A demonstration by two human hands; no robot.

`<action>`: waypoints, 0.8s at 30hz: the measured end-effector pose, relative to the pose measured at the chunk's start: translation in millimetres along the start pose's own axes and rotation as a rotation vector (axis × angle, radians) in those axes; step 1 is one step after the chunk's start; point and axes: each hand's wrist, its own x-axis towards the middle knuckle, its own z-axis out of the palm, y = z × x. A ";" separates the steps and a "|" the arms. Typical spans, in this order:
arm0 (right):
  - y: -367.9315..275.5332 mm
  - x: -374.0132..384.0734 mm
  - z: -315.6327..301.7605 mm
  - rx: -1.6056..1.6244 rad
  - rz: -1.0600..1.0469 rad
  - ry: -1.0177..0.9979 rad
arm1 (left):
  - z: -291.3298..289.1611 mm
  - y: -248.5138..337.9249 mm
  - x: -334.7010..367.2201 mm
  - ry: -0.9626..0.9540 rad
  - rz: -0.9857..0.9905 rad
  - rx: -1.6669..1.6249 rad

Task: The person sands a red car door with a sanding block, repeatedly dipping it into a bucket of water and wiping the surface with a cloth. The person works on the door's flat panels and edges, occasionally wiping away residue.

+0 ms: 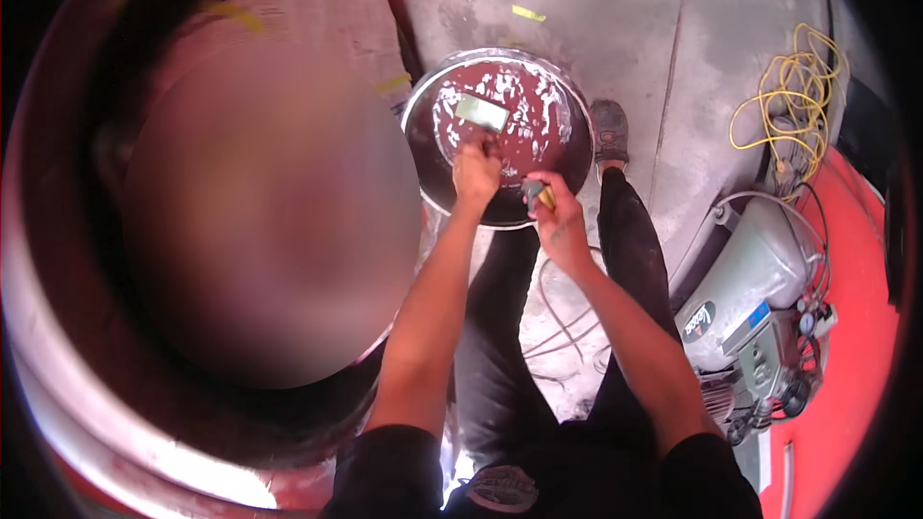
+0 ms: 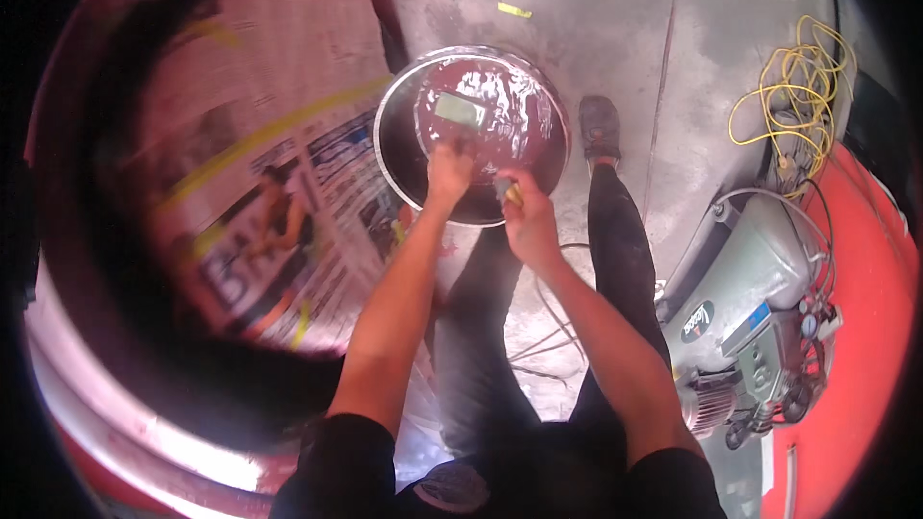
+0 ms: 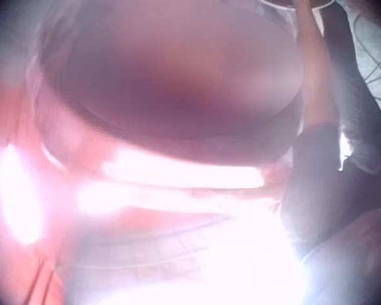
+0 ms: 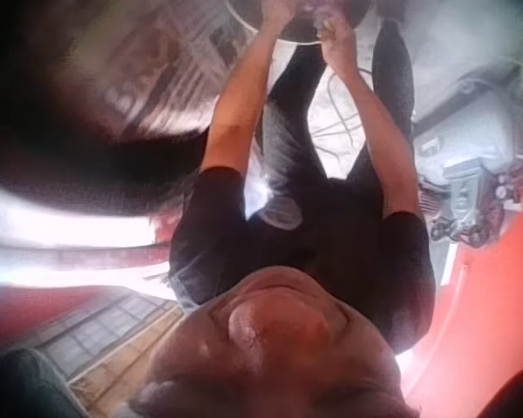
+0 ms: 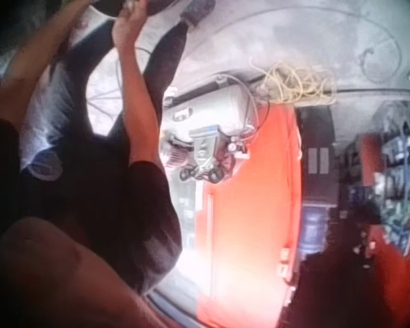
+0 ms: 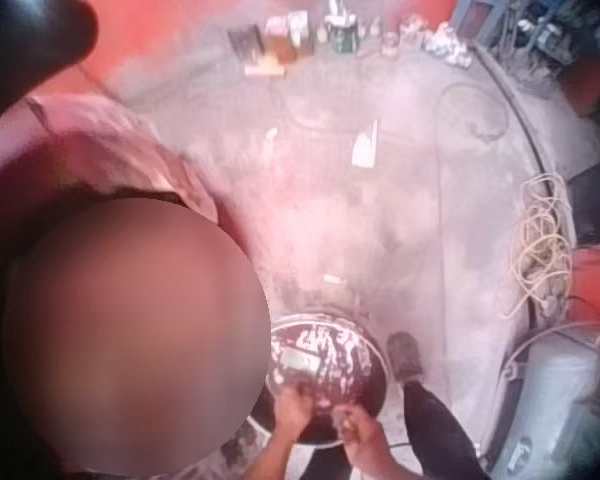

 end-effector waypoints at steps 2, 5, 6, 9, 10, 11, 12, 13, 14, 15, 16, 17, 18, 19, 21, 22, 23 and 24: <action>21.2 -5.2 20.5 0.177 0.031 -0.044 | 30.7 -57.1 54.1 0.335 0.292 0.258; 6.9 4.2 17.9 0.155 0.180 -0.217 | 62.8 -93.8 105.9 -0.022 0.223 0.593; -15.6 16.1 15.3 0.143 0.256 -0.331 | 68.0 -91.1 110.6 -0.150 0.163 0.537; 29.3 33.5 3.0 0.395 0.065 -0.226 | 62.3 -51.1 88.1 -0.265 0.130 0.238; 24.7 36.0 -8.7 0.583 0.155 -0.266 | 56.3 -54.3 56.3 -0.172 0.189 0.047; 7.5 35.7 -19.4 0.549 0.352 -0.248 | 47.1 -52.4 15.5 -0.037 0.098 0.121; 16.9 29.7 -41.5 0.560 0.372 -0.278 | 33.3 -31.9 -17.3 -0.056 0.134 0.057; 22.4 22.4 -57.0 0.465 0.263 -0.291 | 15.0 -9.9 -48.4 -0.074 0.175 0.001; 41.9 11.2 -65.5 0.482 0.191 -0.143 | -20.1 15.9 -84.1 -0.044 0.267 -0.181; 45.6 0.0 -74.6 0.449 0.207 -0.164 | -71.4 52.5 -120.4 -0.015 0.312 -0.194; 36.7 -10.8 -73.1 0.405 0.227 -0.205 | -133.1 84.5 -165.8 0.025 0.343 -0.214; 20.7 -22.9 -63.3 0.413 0.227 -0.237 | -182.2 102.0 -211.2 0.110 0.337 -0.046; 12.2 -36.2 -59.3 0.405 0.232 -0.251 | -223.4 117.1 -252.5 0.178 0.330 0.105; 17.6 -46.8 -61.4 0.375 0.188 -0.282 | -265.4 133.9 -290.1 0.245 0.326 0.259; -10.7 -57.2 -64.1 0.354 0.202 -0.353 | -332.9 163.1 -341.8 0.436 0.317 0.499; -31.2 -60.3 -70.3 0.326 0.193 -0.341 | -359.7 175.7 -351.2 0.556 0.326 0.564; -35.7 -62.3 -76.9 0.324 0.175 -0.317 | -387.0 189.8 -361.1 0.674 0.322 0.626; -35.0 -61.4 -84.7 0.320 0.148 -0.291 | -411.7 188.8 -355.2 0.740 0.379 0.756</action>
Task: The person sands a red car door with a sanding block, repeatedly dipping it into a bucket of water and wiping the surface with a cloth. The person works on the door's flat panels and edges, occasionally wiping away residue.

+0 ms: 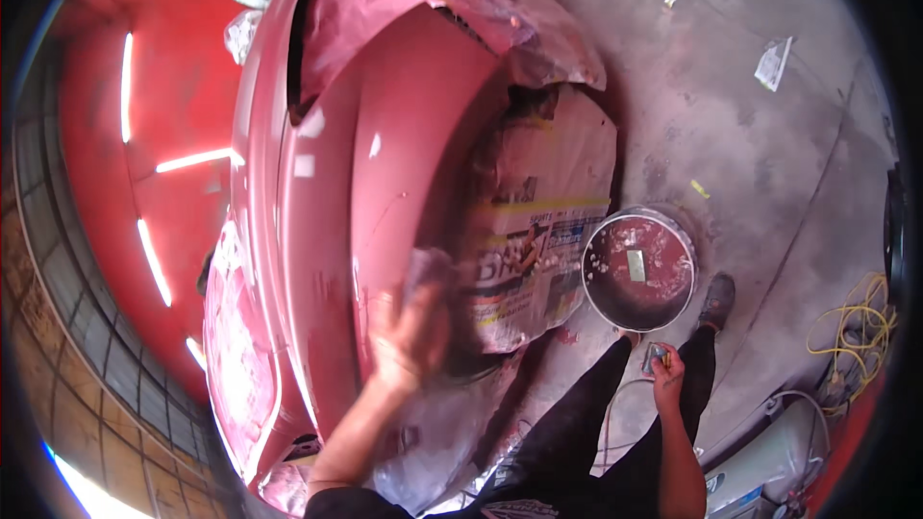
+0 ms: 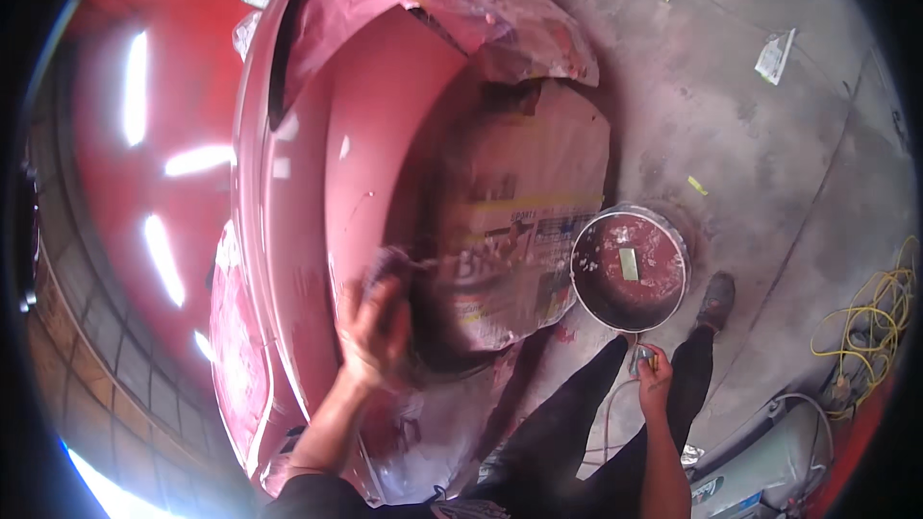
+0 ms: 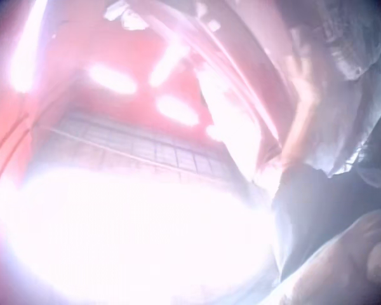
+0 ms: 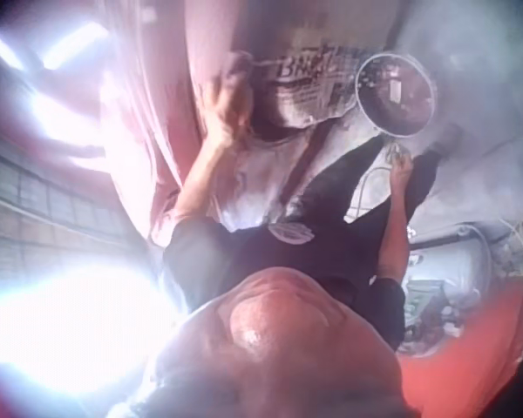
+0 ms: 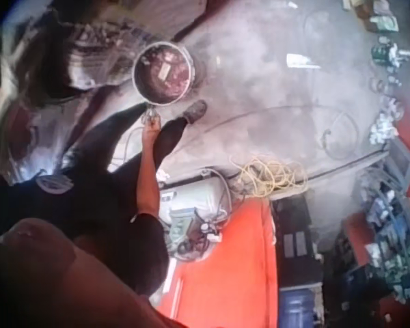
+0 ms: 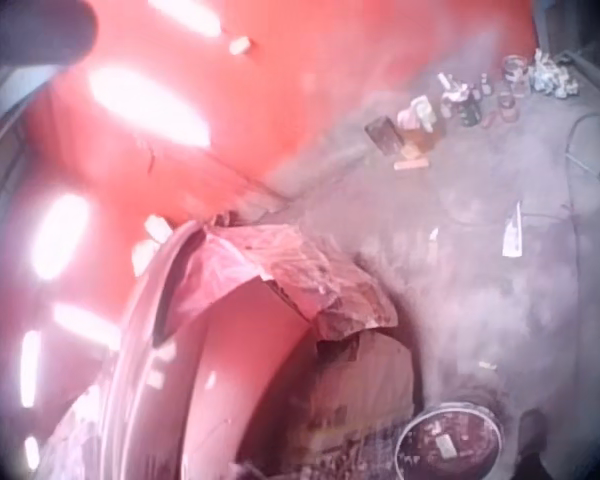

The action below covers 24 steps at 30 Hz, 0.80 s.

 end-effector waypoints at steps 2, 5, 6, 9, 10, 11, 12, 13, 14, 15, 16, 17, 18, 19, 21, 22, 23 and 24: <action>-2.5 1.9 -11.4 0.016 -0.025 0.047 | -9.1 -27.8 42.8 0.051 0.056 0.208; -4.2 6.7 -32.3 -0.047 -0.075 0.133 | 22.1 -55.8 139.4 -0.020 0.255 0.394; -2.3 12.1 -36.5 -0.107 -0.119 0.153 | 27.3 -60.5 173.6 0.009 0.295 0.413; -16.9 5.2 -44.0 -0.238 -0.151 0.163 | 67.8 -61.6 269.0 0.070 0.405 0.446; -28.4 7.8 -34.7 -0.254 -0.165 0.149 | 76.9 -60.8 293.1 0.071 0.437 0.428; -38.1 8.7 -21.2 -0.174 -0.129 0.135 | 87.3 -65.4 312.2 0.059 0.473 0.456; -47.8 5.7 -6.9 -0.094 -0.089 0.121 | 92.7 -65.0 321.3 0.026 0.490 0.446; -57.7 4.5 8.5 -0.014 -0.053 0.105 | 93.7 -65.6 326.5 -0.005 0.505 0.438; -66.4 3.7 21.9 0.012 -0.015 0.082 | 96.3 -66.1 326.4 -0.037 0.522 0.422; -74.3 4.2 35.1 0.042 0.022 0.060 | 92.6 -61.2 320.7 -0.065 0.538 0.365; -82.3 7.7 49.0 0.075 0.059 0.039 | 89.1 -53.5 312.1 -0.101 0.598 0.377; -96.9 9.5 63.7 0.050 0.008 -0.002 | 83.8 -50.1 296.0 -0.146 0.651 0.389; -110.3 12.5 80.9 0.029 -0.040 -0.051 | 78.1 -50.4 276.4 -0.197 0.701 0.405; -115.0 19.1 99.5 0.037 -0.042 -0.082 | 77.1 -49.4 255.8 -0.206 0.750 0.448; -129.5 25.5 125.4 0.010 -0.036 -0.136 | 64.5 -37.2 214.5 -0.258 0.721 0.503; -140.4 25.0 140.3 -0.012 -0.030 -0.178 | 54.2 -36.4 195.8 -0.244 0.701 0.512; -146.9 25.0 153.0 0.044 -0.108 -0.193 | 50.2 -41.7 173.9 -0.224 0.676 0.482; -162.3 22.4 161.3 -0.032 -0.100 -0.200 | 43.4 -50.5 147.9 -0.208 0.646 0.457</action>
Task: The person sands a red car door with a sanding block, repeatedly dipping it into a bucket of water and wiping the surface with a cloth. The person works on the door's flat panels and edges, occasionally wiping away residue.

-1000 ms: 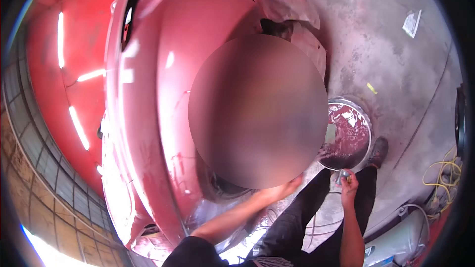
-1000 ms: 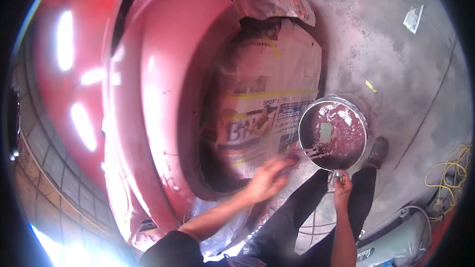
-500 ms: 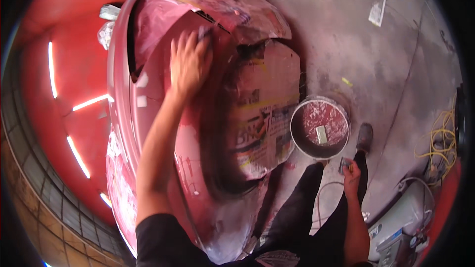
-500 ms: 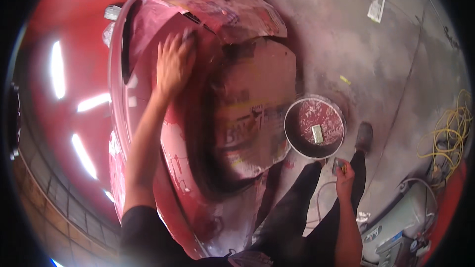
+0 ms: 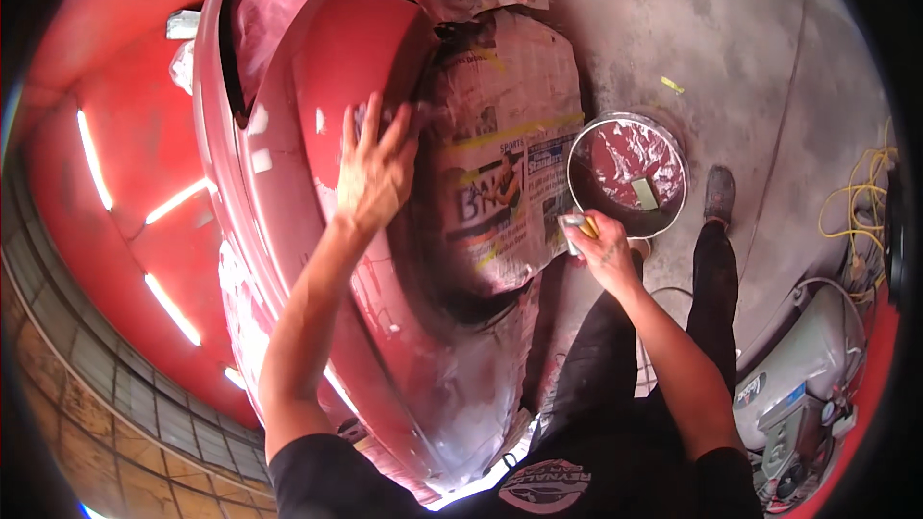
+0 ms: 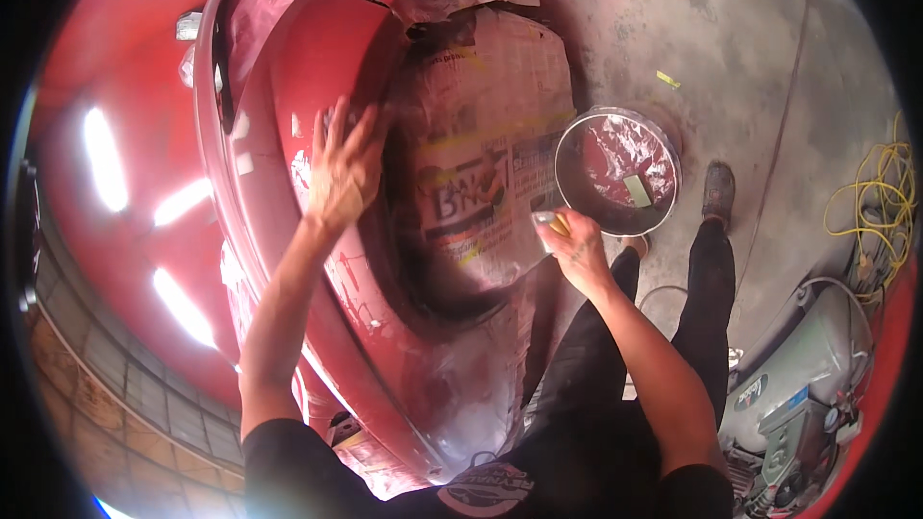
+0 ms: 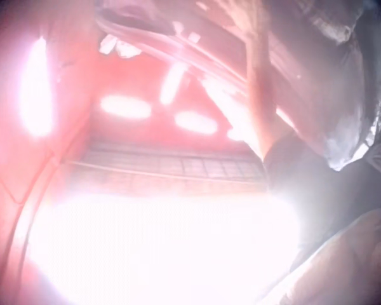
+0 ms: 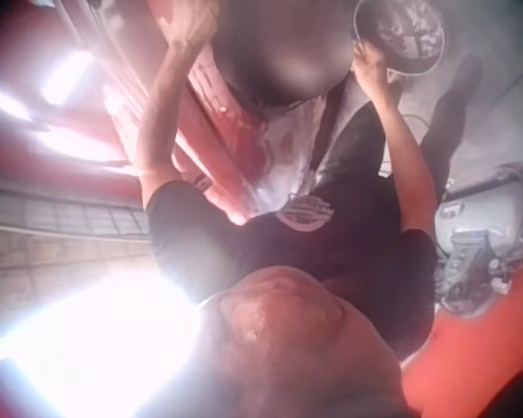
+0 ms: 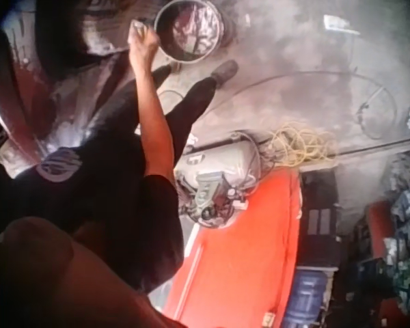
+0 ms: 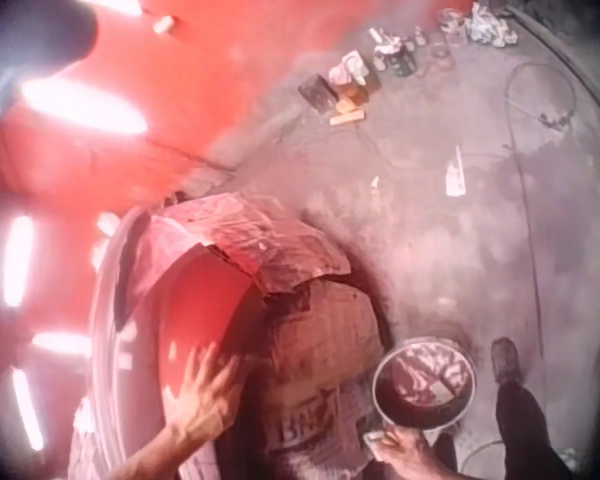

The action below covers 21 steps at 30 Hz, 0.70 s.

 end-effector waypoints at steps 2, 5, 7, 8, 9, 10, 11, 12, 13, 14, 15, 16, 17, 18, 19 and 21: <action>-11.0 10.4 24.3 0.100 0.047 0.063 | -6.7 11.6 -44.5 -0.081 0.012 -0.039; -26.6 43.8 69.7 0.266 -0.017 0.127 | -40.6 8.8 -75.2 -0.071 -0.027 -0.149; -50.4 77.5 100.0 0.350 -0.194 0.055 | -63.6 -13.4 -96.0 -0.056 -0.081 -0.124; -71.0 94.1 117.0 0.374 -0.242 0.095 | -66.0 -31.6 -104.9 -0.034 -0.102 -0.059; -81.3 118.3 128.3 0.506 -0.297 0.112 | -75.5 -55.3 -103.2 0.045 -0.094 -0.036; -109.9 131.1 137.2 0.457 -0.251 0.096 | -79.1 -80.2 -116.7 0.103 -0.121 -0.021; -126.9 145.7 146.6 0.484 -0.279 0.111 | -77.5 -97.8 -121.6 0.122 -0.173 -0.028; -131.1 169.2 157.0 0.411 -0.432 0.200 | -72.6 -111.4 -120.8 0.142 -0.219 -0.040; -129.5 196.1 168.9 0.307 -0.473 0.300 | -68.8 -120.7 -113.1 0.099 -0.246 -0.132; -141.2 198.2 175.8 0.107 -0.498 0.370 | -59.7 -125.1 -119.0 0.130 -0.276 -0.145; -149.5 192.6 186.8 0.169 -0.516 0.433 | -50.3 -127.1 -125.5 0.161 -0.303 -0.161; -152.6 184.4 197.2 0.236 -0.526 0.497 | -45.0 -129.2 -130.6 0.182 -0.327 -0.175; -143.9 179.1 203.1 0.163 -0.550 0.539 | -43.3 -132.5 -130.9 0.199 -0.279 -0.211; -134.4 171.6 210.7 0.093 -0.564 0.585 | -42.0 -134.0 -132.4 0.201 -0.271 -0.229; -137.5 162.0 215.2 0.262 -0.476 0.478 | -46.8 -134.3 -134.5 0.210 -0.270 -0.234; -125.2 175.4 220.7 0.185 -0.497 0.538 | -44.8 -135.5 -131.7 0.187 -0.205 -0.190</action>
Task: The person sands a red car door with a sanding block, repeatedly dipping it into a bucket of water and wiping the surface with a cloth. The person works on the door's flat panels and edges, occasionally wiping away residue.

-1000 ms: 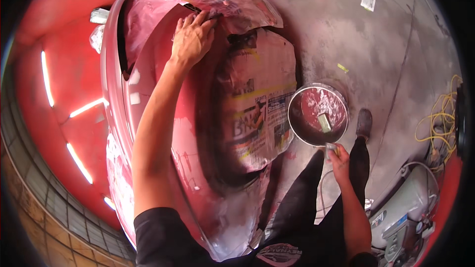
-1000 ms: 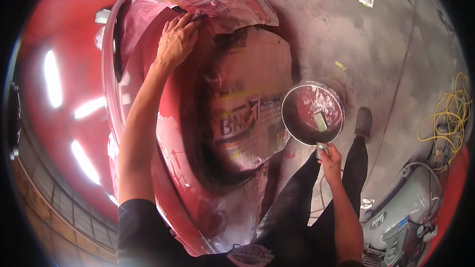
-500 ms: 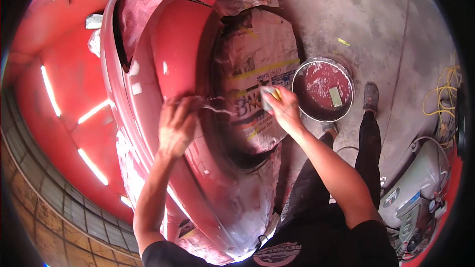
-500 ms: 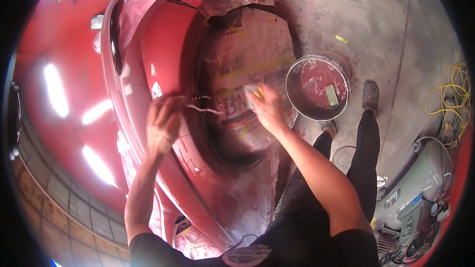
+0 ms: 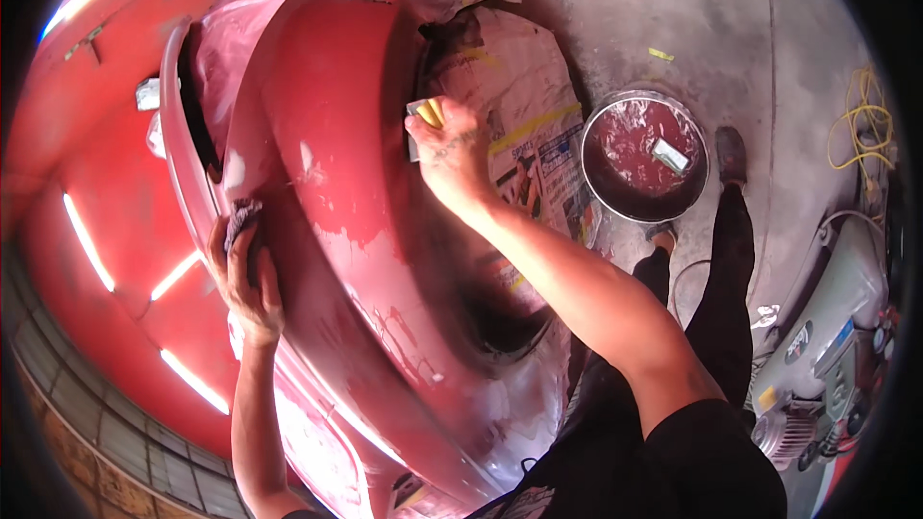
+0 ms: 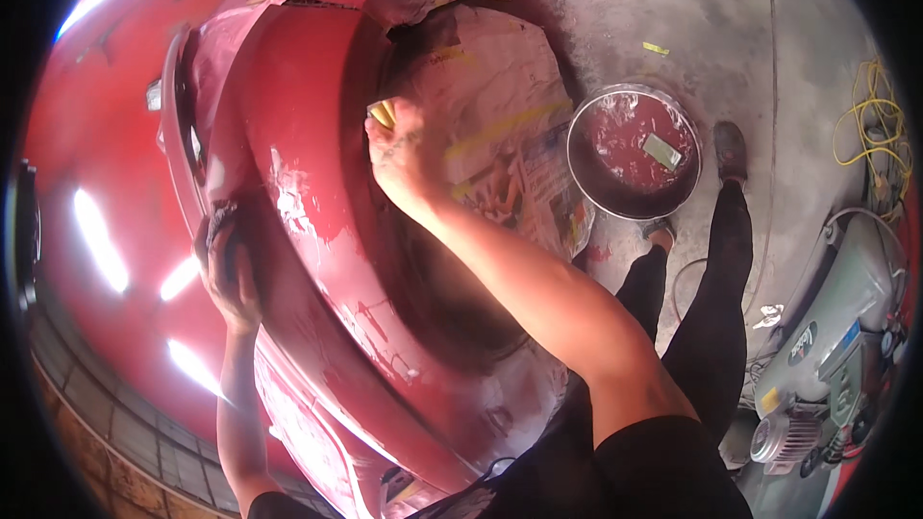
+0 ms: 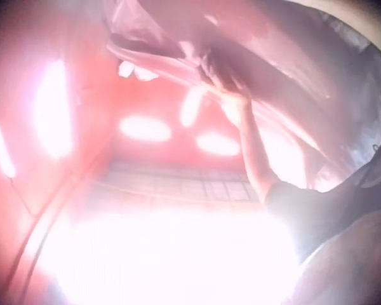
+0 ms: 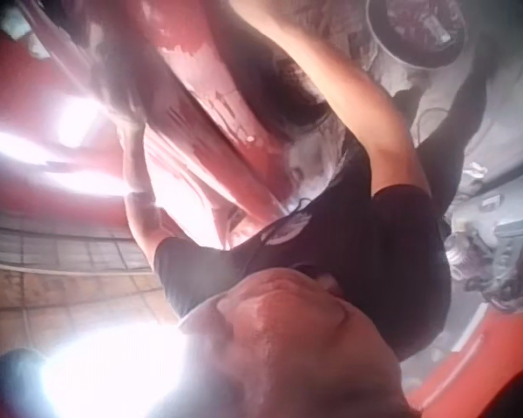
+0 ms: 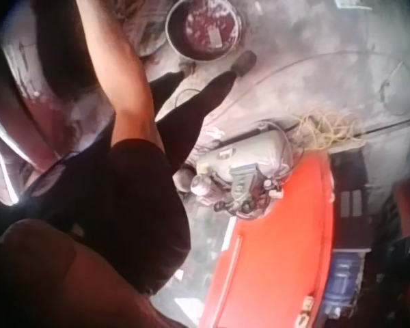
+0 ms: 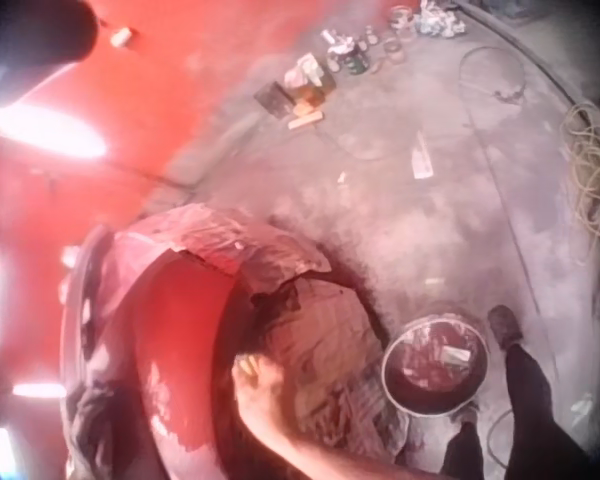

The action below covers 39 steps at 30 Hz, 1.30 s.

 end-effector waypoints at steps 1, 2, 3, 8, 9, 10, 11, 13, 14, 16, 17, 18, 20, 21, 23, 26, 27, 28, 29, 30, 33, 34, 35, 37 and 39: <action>-2.3 22.8 4.1 -0.026 -0.010 0.006 | -0.2 -1.0 0.4 0.017 -0.025 -0.032; -7.0 56.5 2.3 -0.063 -0.017 0.020 | 4.6 -0.9 1.0 0.031 -0.047 -0.077; -8.8 77.3 1.6 -0.097 -0.010 0.034 | 7.0 -1.1 1.4 0.032 -0.067 -0.119; -4.6 16.5 14.9 0.122 -0.065 0.110 | -1.8 1.4 -3.0 0.011 -0.065 -0.101; -15.9 2.4 12.1 0.175 -0.042 0.115 | -3.0 1.6 -2.1 0.012 -0.069 -0.108; -10.3 17.1 14.5 0.113 -0.054 0.101 | -1.6 0.9 0.4 0.014 -0.066 -0.120; -2.6 43.9 13.8 0.045 -0.109 0.132 | 2.2 1.7 0.4 0.010 -0.067 -0.143; 0.3 93.0 9.7 0.049 -0.062 0.132 | 5.8 1.2 1.4 0.014 -0.077 -0.162; 0.0 82.8 9.6 0.045 -0.055 0.129 | 7.1 0.5 2.3 0.023 -0.085 -0.167; 0.4 32.9 13.1 -0.008 -0.223 0.198 | 2.1 3.3 1.8 0.014 -0.067 -0.140; 5.2 14.5 22.3 0.157 -0.120 0.183 | -0.5 4.2 3.7 0.010 -0.055 -0.125; 11.0 17.5 27.2 0.196 -0.039 0.175 | -0.3 1.4 2.3 0.005 -0.037 -0.093; 12.7 52.4 23.8 0.112 -0.065 0.147 | 3.2 0.2 4.0 0.008 -0.043 -0.106; 4.8 79.5 11.4 -0.010 -0.162 0.123 | 4.6 2.1 3.6 0.002 -0.047 -0.117; 11.4 99.9 -5.2 0.020 -0.036 0.036 | 2.3 4.2 6.4 0.000 -0.022 -0.107; 38.0 102.9 -27.6 0.504 0.320 0.079 | 1.3 4.4 2.5 0.000 -0.031 -0.095; 34.4 108.0 -37.7 0.623 0.371 0.136 | 1.9 3.6 1.6 0.008 -0.044 -0.090; 32.1 111.5 -36.3 0.680 0.357 0.107 | 2.2 5.5 4.0 0.006 -0.039 -0.098; 29.1 114.7 -31.1 0.735 0.342 0.076 | 2.4 7.9 7.1 0.004 -0.035 -0.107; 25.6 115.8 -24.7 0.660 0.348 0.014 | 3.4 9.3 9.3 0.003 -0.031 -0.116; 8.3 120.1 -5.6 0.567 0.478 -0.032 | 0.4 8.3 9.1 -0.021 -0.047 -0.082; 6.1 120.4 -2.3 0.564 0.500 -0.008 | 1.0 6.2 7.6 -0.017 -0.046 -0.079; 3.9 120.5 0.0 0.562 0.523 0.016 | 2.0 4.0 5.9 -0.014 -0.044 -0.077; 3.3 118.6 -2.3 0.616 0.565 -0.004 | 0.9 0.8 3.7 -0.020 -0.050 -0.085; 6.2 118.4 -6.7 0.670 0.603 -0.032 | -1.7 0.1 1.7 -0.033 -0.069 -0.102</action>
